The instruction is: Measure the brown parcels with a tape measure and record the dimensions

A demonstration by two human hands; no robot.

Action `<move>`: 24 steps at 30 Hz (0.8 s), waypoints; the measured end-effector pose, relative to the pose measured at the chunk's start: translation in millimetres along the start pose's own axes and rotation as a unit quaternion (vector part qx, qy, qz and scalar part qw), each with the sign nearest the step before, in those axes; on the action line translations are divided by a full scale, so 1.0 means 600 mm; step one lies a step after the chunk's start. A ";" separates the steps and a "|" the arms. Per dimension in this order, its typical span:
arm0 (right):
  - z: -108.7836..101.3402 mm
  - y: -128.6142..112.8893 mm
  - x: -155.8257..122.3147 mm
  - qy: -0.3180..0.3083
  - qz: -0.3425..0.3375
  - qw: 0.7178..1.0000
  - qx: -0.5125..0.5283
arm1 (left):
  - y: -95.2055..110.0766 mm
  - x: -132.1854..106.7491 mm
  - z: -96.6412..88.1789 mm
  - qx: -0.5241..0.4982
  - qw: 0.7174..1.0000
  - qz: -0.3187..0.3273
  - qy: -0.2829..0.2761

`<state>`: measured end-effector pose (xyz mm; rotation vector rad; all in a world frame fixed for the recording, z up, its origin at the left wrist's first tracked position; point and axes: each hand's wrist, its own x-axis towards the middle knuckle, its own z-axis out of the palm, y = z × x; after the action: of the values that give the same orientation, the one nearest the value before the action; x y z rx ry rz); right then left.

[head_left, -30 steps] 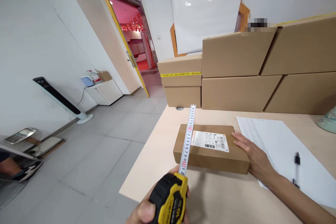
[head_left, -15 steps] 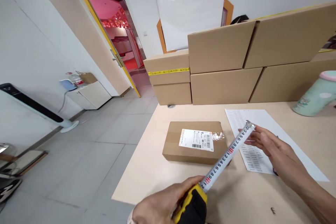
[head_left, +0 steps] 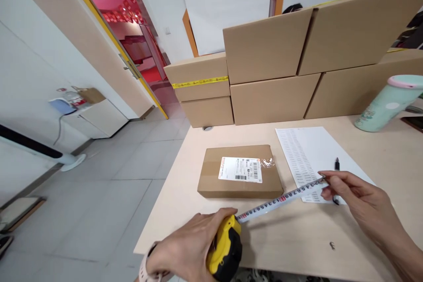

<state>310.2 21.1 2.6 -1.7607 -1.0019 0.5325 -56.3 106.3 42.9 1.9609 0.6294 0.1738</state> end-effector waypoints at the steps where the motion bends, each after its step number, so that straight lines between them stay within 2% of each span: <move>1: 0.003 -0.001 -0.001 -0.007 -0.003 1.000 0.004 | 0.001 -0.003 -0.005 -0.010 1.000 -0.007 -0.005; 4: 0.018 -0.010 -0.004 -0.032 0.000 0.998 0.045 | -0.002 -0.021 -0.024 -0.064 0.997 -0.024 -0.017; 6: 0.031 -0.018 -0.003 -0.062 0.012 0.995 0.082 | -0.010 -0.036 -0.042 -0.144 0.989 -0.039 -0.011; 9: 0.055 -0.035 0.004 -0.130 0.030 0.981 0.142 | -0.026 -0.051 -0.082 -0.281 0.958 -0.051 0.016; 11: 0.073 -0.047 0.011 -0.169 0.038 0.967 0.188 | -0.034 -0.047 -0.117 -0.315 0.947 -0.042 0.041; 14: 0.103 -0.061 0.027 -0.195 0.044 0.952 0.230 | -0.048 -0.020 -0.172 -0.339 0.938 -0.037 0.067; 17: 0.128 -0.060 0.043 -0.190 0.049 0.953 0.231 | -0.079 0.017 -0.211 -0.373 0.922 -0.040 0.094; 21: 0.143 -0.043 0.054 -0.169 0.055 0.962 0.208 | -0.150 0.062 -0.227 -0.448 0.882 -0.065 0.134; 24: 0.145 -0.027 0.057 -0.155 0.040 0.972 0.173 | -0.196 0.081 -0.226 -0.522 0.830 -0.107 0.163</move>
<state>259.1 99.4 -14.9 -1.4355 -0.9825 0.9952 -108.6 278.4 -4.0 0.7891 0.7468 0.5859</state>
